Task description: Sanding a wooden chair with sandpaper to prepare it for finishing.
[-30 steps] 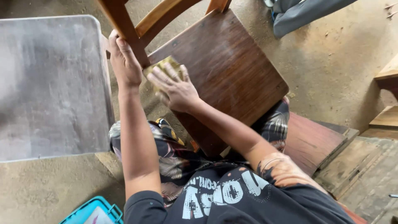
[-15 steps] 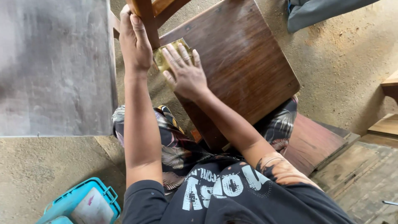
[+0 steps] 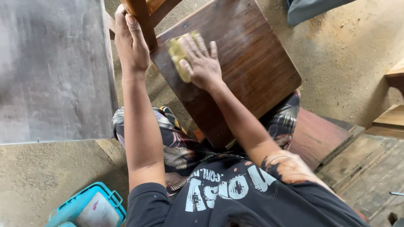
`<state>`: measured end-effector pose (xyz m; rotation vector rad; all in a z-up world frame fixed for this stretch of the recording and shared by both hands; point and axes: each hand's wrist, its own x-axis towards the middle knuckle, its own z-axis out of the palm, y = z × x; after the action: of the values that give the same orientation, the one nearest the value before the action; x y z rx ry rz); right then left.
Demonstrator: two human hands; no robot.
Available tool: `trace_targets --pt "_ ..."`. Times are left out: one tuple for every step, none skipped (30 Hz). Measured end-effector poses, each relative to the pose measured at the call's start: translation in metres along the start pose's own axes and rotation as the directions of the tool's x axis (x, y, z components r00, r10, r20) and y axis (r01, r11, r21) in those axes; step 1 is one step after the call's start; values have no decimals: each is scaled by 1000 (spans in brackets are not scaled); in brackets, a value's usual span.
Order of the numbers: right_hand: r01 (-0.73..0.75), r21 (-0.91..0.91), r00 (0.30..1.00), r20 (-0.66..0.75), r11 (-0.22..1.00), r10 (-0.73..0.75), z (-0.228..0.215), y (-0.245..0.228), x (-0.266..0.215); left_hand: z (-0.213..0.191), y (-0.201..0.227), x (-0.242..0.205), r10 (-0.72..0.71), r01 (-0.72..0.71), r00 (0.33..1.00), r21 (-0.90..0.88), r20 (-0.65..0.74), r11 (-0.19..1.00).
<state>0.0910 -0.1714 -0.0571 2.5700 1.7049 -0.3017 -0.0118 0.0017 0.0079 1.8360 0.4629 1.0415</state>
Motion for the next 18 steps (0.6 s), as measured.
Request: trace_targets --pt "-153 20 986 63 988 152 -15 -7 -4 1 0 0 18 -18 1000 -3 6 1000" --pt "-303 34 946 129 952 297 -29 -16 -9 0 0 0 34 -34 999 -2 13 999" --pt "-298 27 948 128 954 293 -25 -14 -12 0 -1 1 33 -33 999 -4 6 999" --pt "-134 35 983 129 990 129 -18 -14 -17 1 -2 0 37 -37 999 3 5 999" --pt "33 44 991 128 998 -39 -12 -14 -24 1 -2 -1 41 -42 999 10 5 999" --pt "33 45 991 125 998 -39 -5 2 -19 2 -2 -1 44 -44 999 12 6 999" --pt "-94 4 992 85 996 93 2 18 -15 1 -2 -1 29 -29 1000 2 11 1000" --pt "-217 -34 975 39 976 218 9 34 -9 1 -2 -2 12 -12 1000 -8 12 1000" --pt "-213 -37 976 36 976 214 -5 21 -13 0 -4 -3 14 -14 1000 -7 7 1000" --pt "-287 19 952 118 958 283 -19 8 -17 1 -6 -3 -7 7 1000 10 10 1000" --pt "-362 67 917 204 930 342 -34 -3 -20 2 -8 -3 -27 27 1000 27 12 999" --pt "-369 73 914 208 926 348 -24 -8 -29 1 -6 -3 -29 28 999 27 22 999" --pt "-148 109 982 138 983 133 -13 -13 -37 0 -4 -3 -4 4 1000 19 13 1000" --pt "86 124 994 60 989 -94 -4 -17 -44 0 -2 -2 21 -21 1000 12 -1 1000" --pt "83 127 994 60 988 -91 2 -2 -38 1 -4 -2 21 -21 1000 12 3 1000" --pt "-87 70 996 -7 994 88 8 11 -32 0 -5 -3 14 -14 1000 1 14 1000" --pt "-258 25 962 -83 966 259 14 24 -27 0 -6 -4 7 -7 1000 -11 24 1000" --pt "-255 22 963 -84 967 256 18 20 -29 0 -5 -4 7 -7 1000 -12 19 1000"
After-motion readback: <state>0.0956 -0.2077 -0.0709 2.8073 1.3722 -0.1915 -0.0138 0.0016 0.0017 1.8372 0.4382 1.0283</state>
